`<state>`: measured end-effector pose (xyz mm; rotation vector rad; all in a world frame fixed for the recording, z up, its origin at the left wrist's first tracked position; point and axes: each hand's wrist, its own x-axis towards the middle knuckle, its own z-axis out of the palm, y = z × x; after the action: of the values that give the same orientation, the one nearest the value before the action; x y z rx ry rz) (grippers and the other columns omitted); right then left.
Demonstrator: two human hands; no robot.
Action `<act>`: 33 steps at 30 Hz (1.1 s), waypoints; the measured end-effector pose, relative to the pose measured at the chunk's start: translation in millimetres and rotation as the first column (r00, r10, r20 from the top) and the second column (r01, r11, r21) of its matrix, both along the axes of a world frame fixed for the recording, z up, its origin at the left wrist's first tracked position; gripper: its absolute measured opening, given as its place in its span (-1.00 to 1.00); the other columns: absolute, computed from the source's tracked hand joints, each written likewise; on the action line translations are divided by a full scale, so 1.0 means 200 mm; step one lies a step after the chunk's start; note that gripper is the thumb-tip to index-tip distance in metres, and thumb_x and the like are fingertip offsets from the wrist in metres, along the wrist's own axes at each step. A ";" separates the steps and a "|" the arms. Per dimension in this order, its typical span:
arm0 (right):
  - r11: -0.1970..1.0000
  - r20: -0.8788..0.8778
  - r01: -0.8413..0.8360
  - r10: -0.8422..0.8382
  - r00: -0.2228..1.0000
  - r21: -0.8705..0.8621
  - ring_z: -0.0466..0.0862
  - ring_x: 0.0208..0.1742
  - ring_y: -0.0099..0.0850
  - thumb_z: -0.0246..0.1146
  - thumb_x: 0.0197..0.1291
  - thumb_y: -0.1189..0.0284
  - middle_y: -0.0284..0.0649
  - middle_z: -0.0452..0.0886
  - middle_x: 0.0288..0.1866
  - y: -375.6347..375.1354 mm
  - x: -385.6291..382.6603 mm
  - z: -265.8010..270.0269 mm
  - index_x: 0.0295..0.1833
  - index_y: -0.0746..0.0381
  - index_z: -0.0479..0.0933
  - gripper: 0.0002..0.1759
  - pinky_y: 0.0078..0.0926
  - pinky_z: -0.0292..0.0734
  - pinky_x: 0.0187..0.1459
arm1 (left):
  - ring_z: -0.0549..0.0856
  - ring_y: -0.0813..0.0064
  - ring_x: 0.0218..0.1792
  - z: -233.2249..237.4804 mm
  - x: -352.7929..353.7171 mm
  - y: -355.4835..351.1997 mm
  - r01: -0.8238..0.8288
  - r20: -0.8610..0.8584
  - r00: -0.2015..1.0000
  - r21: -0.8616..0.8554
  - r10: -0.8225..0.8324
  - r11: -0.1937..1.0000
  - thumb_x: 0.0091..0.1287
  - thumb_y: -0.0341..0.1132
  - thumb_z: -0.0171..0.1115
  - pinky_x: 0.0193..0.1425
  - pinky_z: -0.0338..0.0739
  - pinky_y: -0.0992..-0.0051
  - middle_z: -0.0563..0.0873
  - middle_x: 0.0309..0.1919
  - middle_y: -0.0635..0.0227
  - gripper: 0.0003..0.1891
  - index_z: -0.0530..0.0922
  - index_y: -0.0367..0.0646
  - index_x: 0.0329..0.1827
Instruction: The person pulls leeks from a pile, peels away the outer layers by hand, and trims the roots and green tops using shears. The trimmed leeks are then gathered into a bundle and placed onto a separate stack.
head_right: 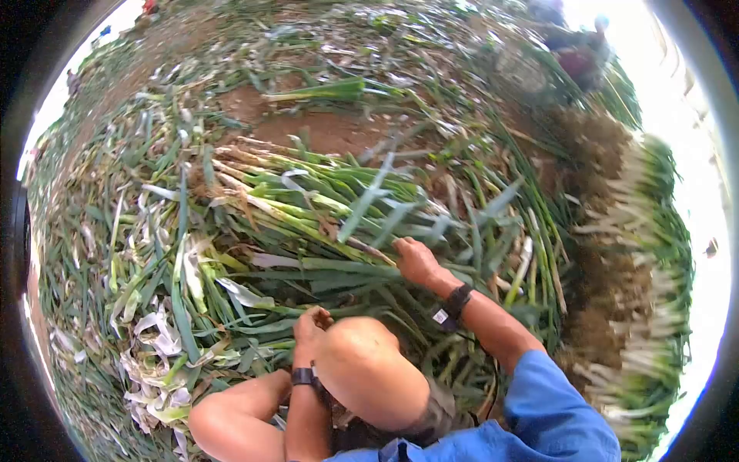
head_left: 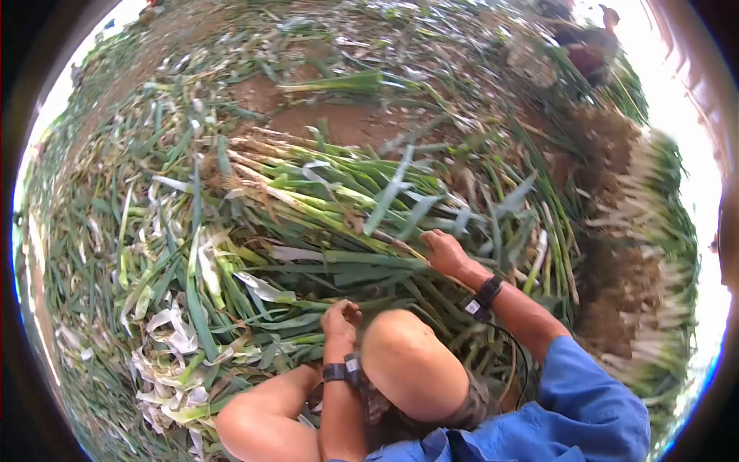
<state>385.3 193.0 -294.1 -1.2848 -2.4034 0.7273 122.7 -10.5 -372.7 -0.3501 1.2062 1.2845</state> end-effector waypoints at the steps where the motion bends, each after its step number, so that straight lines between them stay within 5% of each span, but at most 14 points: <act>1: 0.998 0.104 -0.024 0.030 0.994 -0.059 0.61 0.14 0.07 0.34 -0.03 0.55 0.09 0.58 0.14 0.04 -0.10 -0.01 0.24 0.30 0.48 -0.39 -0.09 0.56 0.07 | 0.69 0.40 -0.44 -0.01 -0.01 0.03 -0.040 -0.002 0.999 -0.004 0.040 0.999 0.29 -0.41 0.27 -0.37 0.63 0.40 0.69 -0.46 0.27 -0.91 0.61 -0.19 -0.39; 3: 0.997 0.144 -0.051 0.059 0.988 -0.059 0.54 0.29 0.04 0.41 -0.08 0.48 0.10 0.51 0.23 0.10 -0.31 -0.04 0.32 0.36 0.39 -0.24 -0.09 0.50 0.22 | 0.73 0.39 -0.41 0.02 -0.03 0.08 -0.117 -0.023 0.993 0.055 0.118 0.992 0.34 -0.38 0.26 -0.40 0.64 0.38 0.70 -0.45 0.31 -0.92 0.62 -0.18 -0.30; 7: 0.992 0.390 -0.122 0.095 0.916 0.044 0.47 0.31 0.07 0.48 -0.17 0.37 0.10 0.48 0.22 0.24 -0.53 -0.28 0.33 0.41 0.36 -0.13 -0.08 0.43 0.30 | 0.73 0.44 -0.39 0.15 -0.15 0.34 -0.035 -0.081 0.995 0.182 0.051 0.983 0.37 -0.42 0.25 -0.38 0.66 0.40 0.70 -0.39 0.34 -0.96 0.60 -0.18 -0.25; 9: 0.990 0.478 -0.119 0.068 0.876 0.078 0.48 0.25 0.09 0.49 -0.20 0.34 0.11 0.49 0.17 0.25 -0.57 -0.28 0.31 0.41 0.37 -0.12 -0.07 0.43 0.29 | 0.71 0.47 -0.39 0.17 -0.20 0.52 0.078 -0.248 0.968 0.189 -0.029 0.979 0.37 -0.41 0.26 -0.37 0.64 0.42 0.68 -0.39 0.35 -0.95 0.59 -0.20 -0.24; 14: 0.987 0.418 -0.148 0.157 0.895 -0.053 0.52 0.08 0.14 0.26 -0.12 0.54 0.17 0.52 -0.06 0.21 -0.48 0.03 -0.03 0.39 0.46 -0.57 -0.01 0.47 0.13 | 0.66 0.51 -0.41 -0.06 -0.22 0.85 0.287 -0.446 0.871 0.125 -0.204 0.950 0.34 -0.37 0.32 -0.37 0.61 0.47 0.65 -0.38 0.37 -0.85 0.57 -0.26 -0.19; 16: 0.973 0.405 -0.135 0.202 0.892 -0.189 0.57 -0.01 0.10 0.35 -0.10 0.46 0.09 0.56 -0.12 0.22 -0.33 0.15 -0.05 0.34 0.49 -0.57 -0.02 0.50 0.05 | 0.64 0.50 -0.41 -0.10 -0.17 0.88 0.421 -0.421 0.832 0.057 -0.360 0.905 0.31 -0.35 0.37 -0.36 0.62 0.47 0.64 -0.38 0.35 -0.80 0.57 -0.29 -0.17; 19: 0.877 0.374 -0.166 0.354 0.857 -0.451 0.60 -0.04 0.09 0.47 -0.12 0.32 0.05 0.59 -0.13 0.15 -0.17 0.31 -0.03 0.33 0.52 -0.48 -0.03 0.51 0.01 | 0.72 0.40 -0.40 -0.13 0.05 0.90 0.358 -0.245 0.905 0.000 -0.347 0.934 0.19 -0.29 0.48 -0.41 0.61 0.44 0.72 -0.33 0.19 -0.61 0.56 -0.41 -0.09; 23: 0.827 0.234 -0.256 0.415 0.879 -0.501 0.62 -0.03 0.09 0.54 -0.14 0.28 0.04 0.59 -0.14 0.01 -0.15 0.36 0.06 0.35 0.54 -0.36 -0.07 0.53 0.03 | 0.75 0.25 -0.24 -0.39 0.26 0.93 0.248 -0.672 0.688 -0.139 -0.276 0.959 0.14 -0.25 0.56 -0.15 0.66 0.34 0.73 -0.22 0.09 -0.51 0.55 -0.41 -0.03; 26: 0.867 0.213 -0.222 0.344 0.915 -0.447 0.64 -0.12 0.04 0.53 -0.11 0.28 0.07 0.58 -0.20 -0.02 -0.26 0.35 0.14 0.36 0.46 -0.30 -0.12 0.55 -0.04 | 0.73 0.34 -0.14 -0.20 0.22 0.87 0.069 -0.387 0.921 0.264 0.040 0.962 0.20 -0.33 0.50 0.00 0.62 0.35 0.73 -0.14 0.16 -0.58 0.55 -0.39 0.02; 28: 0.892 0.279 -0.152 0.289 0.916 -0.425 0.67 -0.16 0.06 0.51 -0.06 0.30 0.11 0.61 -0.24 -0.01 -0.38 0.38 0.12 0.36 0.41 -0.33 -0.07 0.56 -0.12 | 0.69 0.43 -0.13 -0.07 0.20 0.82 -0.073 -0.298 0.929 0.433 0.219 0.899 0.23 -0.41 0.43 0.01 0.60 0.38 0.73 -0.09 0.24 -0.65 0.58 -0.37 0.03; 33: 0.894 0.525 -0.232 0.418 0.741 -0.384 0.64 -0.22 0.19 0.42 0.00 0.26 0.14 0.62 -0.35 0.02 -0.42 0.46 -0.10 0.33 0.38 -0.51 0.07 0.53 -0.19 | 0.66 0.49 -0.20 -0.13 0.16 0.75 0.039 -0.231 0.971 0.402 0.060 0.915 0.24 -0.50 0.31 -0.05 0.58 0.45 0.74 -0.16 0.27 -0.75 0.62 -0.37 -0.02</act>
<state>300.7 197.2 -201.8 -1.3668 -3.2056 0.9126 154.3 140.0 -397.8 0.1045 1.1001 1.5800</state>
